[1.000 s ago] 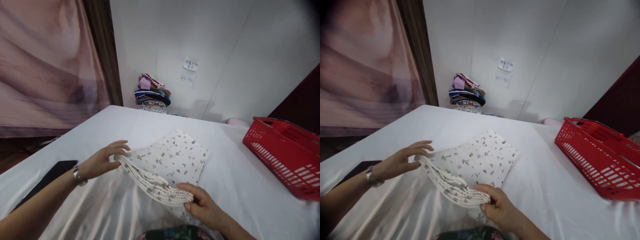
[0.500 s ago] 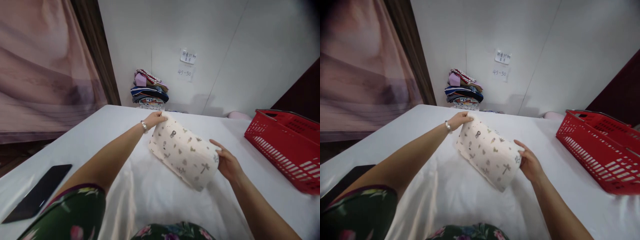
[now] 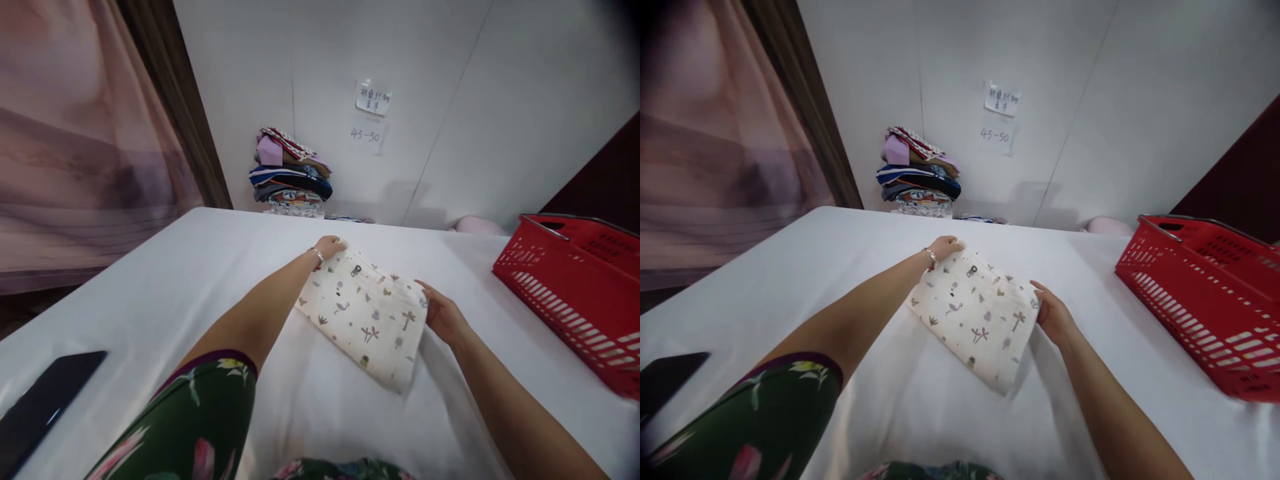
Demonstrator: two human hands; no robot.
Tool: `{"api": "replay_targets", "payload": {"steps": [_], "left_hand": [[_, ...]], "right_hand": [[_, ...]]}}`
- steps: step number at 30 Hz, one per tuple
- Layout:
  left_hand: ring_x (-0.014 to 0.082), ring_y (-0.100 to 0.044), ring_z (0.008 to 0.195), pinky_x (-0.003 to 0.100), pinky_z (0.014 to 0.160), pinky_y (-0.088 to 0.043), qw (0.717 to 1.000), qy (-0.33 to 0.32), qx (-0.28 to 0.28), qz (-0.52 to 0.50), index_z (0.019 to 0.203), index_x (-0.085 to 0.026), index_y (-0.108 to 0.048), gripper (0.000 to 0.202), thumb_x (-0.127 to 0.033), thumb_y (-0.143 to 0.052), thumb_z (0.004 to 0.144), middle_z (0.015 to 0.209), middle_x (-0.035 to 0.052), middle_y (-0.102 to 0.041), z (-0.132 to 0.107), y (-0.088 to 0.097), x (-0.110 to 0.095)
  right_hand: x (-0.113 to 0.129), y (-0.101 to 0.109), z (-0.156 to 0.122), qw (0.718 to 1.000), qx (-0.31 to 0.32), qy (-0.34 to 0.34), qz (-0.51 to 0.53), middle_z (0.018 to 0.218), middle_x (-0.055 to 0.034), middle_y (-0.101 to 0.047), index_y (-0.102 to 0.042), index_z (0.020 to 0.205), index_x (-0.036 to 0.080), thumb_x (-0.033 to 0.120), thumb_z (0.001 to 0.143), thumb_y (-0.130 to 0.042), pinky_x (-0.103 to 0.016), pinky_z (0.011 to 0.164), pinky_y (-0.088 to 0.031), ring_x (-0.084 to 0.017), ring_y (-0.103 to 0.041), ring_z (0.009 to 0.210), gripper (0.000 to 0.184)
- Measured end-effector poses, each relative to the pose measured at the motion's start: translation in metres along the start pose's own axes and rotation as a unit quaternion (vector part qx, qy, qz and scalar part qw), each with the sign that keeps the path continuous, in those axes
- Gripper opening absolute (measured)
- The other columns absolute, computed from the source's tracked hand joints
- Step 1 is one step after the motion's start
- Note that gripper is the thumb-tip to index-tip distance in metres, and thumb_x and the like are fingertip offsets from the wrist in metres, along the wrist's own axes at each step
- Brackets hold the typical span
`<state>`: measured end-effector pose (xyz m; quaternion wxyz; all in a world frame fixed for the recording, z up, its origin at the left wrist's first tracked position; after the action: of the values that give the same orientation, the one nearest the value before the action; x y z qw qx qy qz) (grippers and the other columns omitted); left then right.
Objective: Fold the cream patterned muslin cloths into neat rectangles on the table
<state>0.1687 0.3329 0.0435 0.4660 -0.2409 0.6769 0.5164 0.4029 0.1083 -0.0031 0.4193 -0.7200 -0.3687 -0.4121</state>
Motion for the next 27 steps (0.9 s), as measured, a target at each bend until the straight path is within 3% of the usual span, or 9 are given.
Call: {"api": "replay_targets", "payload": {"steps": [5,10,15,18,21,24,27], "left_hand": [[0.0161,-0.049,0.058,0.028,0.056,-0.037,1.0,0.016,-0.003,0.001,0.057,-0.018,-0.052,0.018,-0.032,-0.064,0.059,0.054,-0.001,-0.048,0.005,-0.003,0.011],[0.0166,-0.051,0.06,0.028,0.057,-0.039,1.0,0.022,0.004,-0.02,0.056,-0.017,-0.053,0.02,-0.031,-0.068,0.056,0.054,-0.001,-0.051,0.001,-0.002,0.007],[0.0164,-0.056,0.064,0.028,0.061,-0.044,0.997,0.003,0.025,-0.076,0.068,-0.016,-0.057,0.027,-0.039,-0.067,0.058,0.061,-0.001,-0.057,-0.028,0.021,-0.006],[0.0157,-0.058,0.071,0.029,0.069,-0.046,0.985,-0.031,0.044,-0.164,0.078,-0.015,-0.059,0.032,-0.038,-0.068,0.057,0.07,0.0004,-0.061,-0.065,0.054,-0.015],[0.0163,-0.06,0.074,0.031,0.073,-0.047,0.969,-0.056,0.063,-0.233,0.083,-0.015,-0.061,0.034,-0.029,-0.071,0.053,0.077,0.0024,-0.064,-0.119,0.096,-0.015],[0.023,-0.061,0.081,0.038,0.079,-0.047,0.979,-0.051,0.059,-0.189,0.075,-0.016,-0.064,0.029,-0.027,-0.072,0.049,0.076,0.0053,-0.067,-0.182,0.133,0.004],[0.0312,-0.056,0.102,0.044,0.088,-0.044,0.99,-0.04,0.029,-0.132,0.069,-0.019,-0.066,0.029,-0.038,-0.073,0.047,0.093,0.0097,-0.069,-0.242,0.156,0.038]], "right_hand": [[-0.005,0.001,0.002,0.999,-0.03,0.004,-0.025,0.09,-0.0025,-0.067,-0.052,0.116,0.027,0.031,0.068,-0.069,-0.026,0.051,-0.049,-0.016,-0.062,0.068,0.051],[-0.002,-0.002,-0.003,0.997,-0.046,0.01,-0.059,0.074,0.0002,-0.063,-0.048,0.122,0.025,0.019,0.061,-0.075,-0.024,0.046,-0.047,-0.014,-0.058,0.056,0.067],[0.021,-0.019,-0.027,0.994,-0.048,0.062,-0.077,0.08,-0.001,-0.065,-0.046,0.127,0.026,0.022,0.06,-0.075,-0.023,0.051,-0.048,-0.014,-0.059,0.062,0.072],[0.039,-0.045,-0.06,0.986,-0.016,0.126,-0.111,0.098,-0.0035,-0.065,-0.039,0.132,0.03,0.024,0.061,-0.075,-0.026,0.063,-0.051,-0.017,-0.061,0.079,0.079],[0.044,-0.077,-0.107,0.969,0.034,0.181,-0.162,0.115,-0.005,-0.059,-0.032,0.137,0.031,0.022,0.062,-0.075,-0.031,0.075,-0.051,-0.021,-0.058,0.097,0.087],[0.023,-0.114,-0.158,0.942,0.13,0.182,-0.25,0.118,-0.0066,-0.057,-0.022,0.142,0.028,0.022,0.067,-0.07,-0.032,0.078,-0.05,-0.021,-0.057,0.099,0.09],[-0.02,-0.157,-0.204,0.872,0.288,0.164,-0.362,0.109,-0.0051,-0.061,-0.017,0.143,0.027,0.018,0.072,-0.06,-0.029,0.075,-0.049,-0.018,-0.06,0.089,0.083]]}}
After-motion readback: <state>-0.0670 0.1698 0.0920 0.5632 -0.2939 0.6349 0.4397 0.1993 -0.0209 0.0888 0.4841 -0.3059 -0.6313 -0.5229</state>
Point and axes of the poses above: each hand's wrist, its own z-axis towards the middle knuckle, its own y-axis out of the back of the hand, x = y × z, the point moved 9 cm from there along z, towards the middle knuckle
